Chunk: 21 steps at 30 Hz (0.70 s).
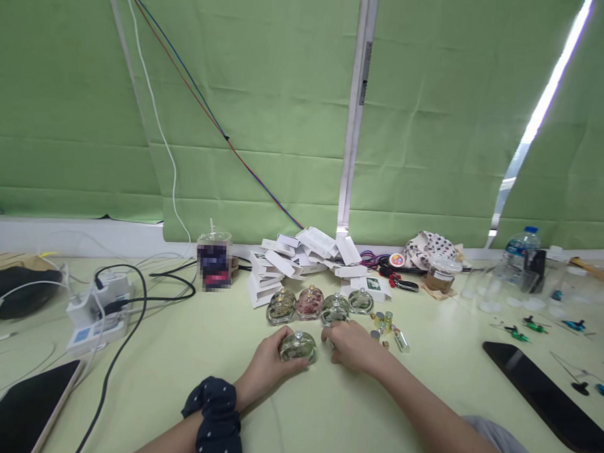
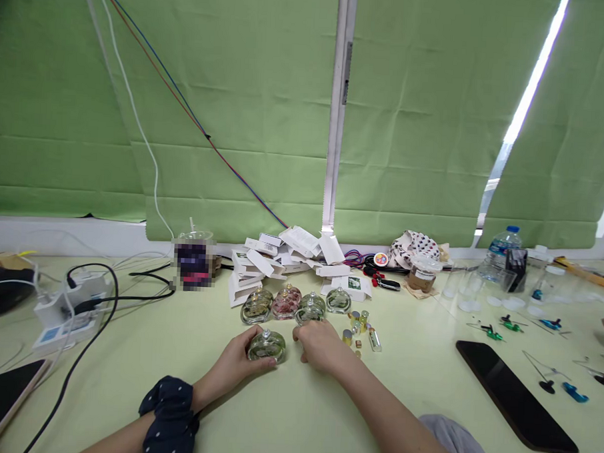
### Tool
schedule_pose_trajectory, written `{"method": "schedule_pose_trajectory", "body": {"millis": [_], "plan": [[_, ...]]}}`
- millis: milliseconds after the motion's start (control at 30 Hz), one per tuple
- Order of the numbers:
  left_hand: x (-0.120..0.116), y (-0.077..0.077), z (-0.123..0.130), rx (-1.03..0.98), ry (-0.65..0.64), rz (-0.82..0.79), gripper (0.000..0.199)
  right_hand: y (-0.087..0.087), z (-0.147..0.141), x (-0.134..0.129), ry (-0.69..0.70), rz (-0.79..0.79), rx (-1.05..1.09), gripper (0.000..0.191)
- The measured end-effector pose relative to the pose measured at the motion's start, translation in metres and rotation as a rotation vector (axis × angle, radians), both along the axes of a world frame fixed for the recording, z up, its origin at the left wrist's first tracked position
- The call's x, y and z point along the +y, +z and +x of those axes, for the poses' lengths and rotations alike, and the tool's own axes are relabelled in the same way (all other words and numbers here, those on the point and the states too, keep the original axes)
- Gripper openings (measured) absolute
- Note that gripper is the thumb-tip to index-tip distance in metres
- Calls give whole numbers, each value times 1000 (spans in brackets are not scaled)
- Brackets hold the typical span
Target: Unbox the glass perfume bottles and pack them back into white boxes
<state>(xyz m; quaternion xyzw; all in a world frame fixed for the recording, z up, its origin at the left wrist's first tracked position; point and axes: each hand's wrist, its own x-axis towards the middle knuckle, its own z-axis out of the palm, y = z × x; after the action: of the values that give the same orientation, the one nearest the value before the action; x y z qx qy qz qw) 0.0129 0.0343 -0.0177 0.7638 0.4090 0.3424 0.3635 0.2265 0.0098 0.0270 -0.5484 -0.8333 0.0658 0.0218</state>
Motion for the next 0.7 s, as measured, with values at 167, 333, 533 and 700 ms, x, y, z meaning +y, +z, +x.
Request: {"method": "schedule_pose_trajectory", "body": {"millis": [167,333,533,700], "plan": [[0,0,0,-1,-11,4,32,6,4,-1,-31,-1,125,26],[-1,1,0,39,4,13,31,12,10,3,-140,214,338,24],[-1,0,-1,39,13,15,33,9,28,19,-304,406,561,14],[0,-1,-1,46,25,22,33,-2,26,25,-294,324,418,22]]}}
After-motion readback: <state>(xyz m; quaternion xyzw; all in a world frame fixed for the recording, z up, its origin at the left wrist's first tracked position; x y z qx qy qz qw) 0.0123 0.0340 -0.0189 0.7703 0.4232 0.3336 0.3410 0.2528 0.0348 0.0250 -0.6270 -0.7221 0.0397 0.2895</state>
